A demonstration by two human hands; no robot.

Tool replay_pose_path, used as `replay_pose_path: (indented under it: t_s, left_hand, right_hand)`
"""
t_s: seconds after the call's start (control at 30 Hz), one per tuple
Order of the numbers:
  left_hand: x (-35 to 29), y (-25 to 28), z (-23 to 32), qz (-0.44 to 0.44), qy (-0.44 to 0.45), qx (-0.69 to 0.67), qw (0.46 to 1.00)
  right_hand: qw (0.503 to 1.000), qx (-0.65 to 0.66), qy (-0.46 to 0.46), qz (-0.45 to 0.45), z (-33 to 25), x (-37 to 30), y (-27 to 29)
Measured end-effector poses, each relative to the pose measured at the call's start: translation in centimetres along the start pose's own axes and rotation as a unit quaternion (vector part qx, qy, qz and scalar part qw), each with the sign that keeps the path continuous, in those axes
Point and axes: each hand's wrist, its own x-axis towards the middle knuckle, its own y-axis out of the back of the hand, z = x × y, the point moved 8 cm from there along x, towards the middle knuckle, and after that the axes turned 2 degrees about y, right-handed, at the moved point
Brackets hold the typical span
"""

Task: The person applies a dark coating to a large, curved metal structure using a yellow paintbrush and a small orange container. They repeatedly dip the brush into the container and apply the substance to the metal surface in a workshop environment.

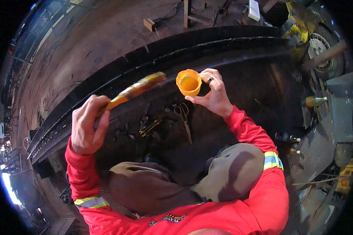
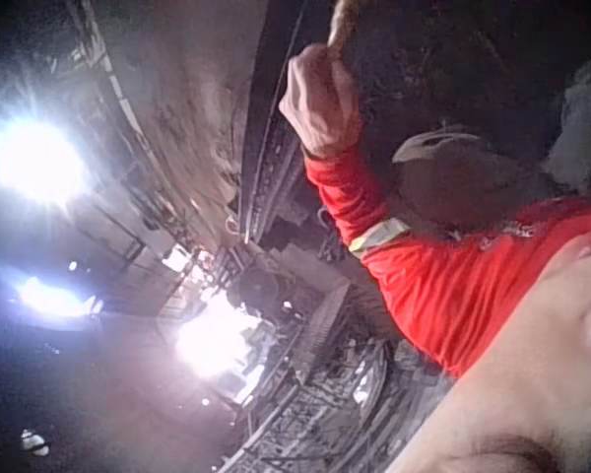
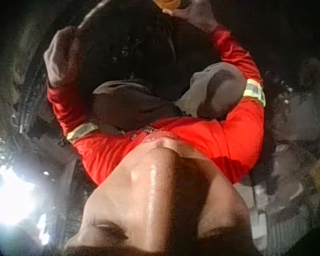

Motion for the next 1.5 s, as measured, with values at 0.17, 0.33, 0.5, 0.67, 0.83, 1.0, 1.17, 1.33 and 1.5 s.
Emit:
replay_pose_path:
  t_s: [0.17,0.33,0.5,0.67,0.83,1.0,1.17,1.33,1.5]
  left_hand:
    - [3.5,-3.9,5.3,-0.03,-0.169,0.206,0.963]
    - [5.3,-9.8,6.0,-0.051,-0.198,0.277,0.939]
    - [4.6,-14.1,4.9,-0.071,-0.193,0.248,0.947]
    - [4.4,-11.7,3.4,-0.071,-0.143,0.14,0.977]
    - [3.5,-13.5,2.9,-0.076,-0.144,0.126,0.979]
    - [3.3,-14.7,1.5,-0.091,-0.093,0.071,0.989]
    - [2.7,-12.9,-1.4,-0.108,0.028,-0.052,0.992]
    - [2.1,-11.5,-2.4,-0.11,0.09,-0.078,0.987]
    - [1.4,-12.1,-3.6,-0.136,0.134,-0.105,0.976]
  right_hand:
    - [0.999,-0.03,0.038,-0.024,-0.7,-0.5,-0.9]
    - [0.997,-0.061,0.036,-0.033,-0.1,-1.2,-1.1]
    - [0.995,-0.073,0.018,-0.059,0.1,-2.4,-2.6]
    - [0.994,-0.089,0.001,-0.063,0.7,-3.6,-2.6]
    - [0.993,-0.085,-0.011,-0.082,0.3,-3.5,-3.1]
    - [0.992,-0.09,-0.014,-0.086,0.0,-3.7,-3.0]
    - [0.992,-0.092,-0.023,-0.084,0.3,-3.7,-2.7]
    - [0.991,-0.105,-0.044,-0.077,1.0,-4.4,-2.6]
    - [0.99,-0.109,-0.049,-0.073,0.9,-4.5,-2.4]
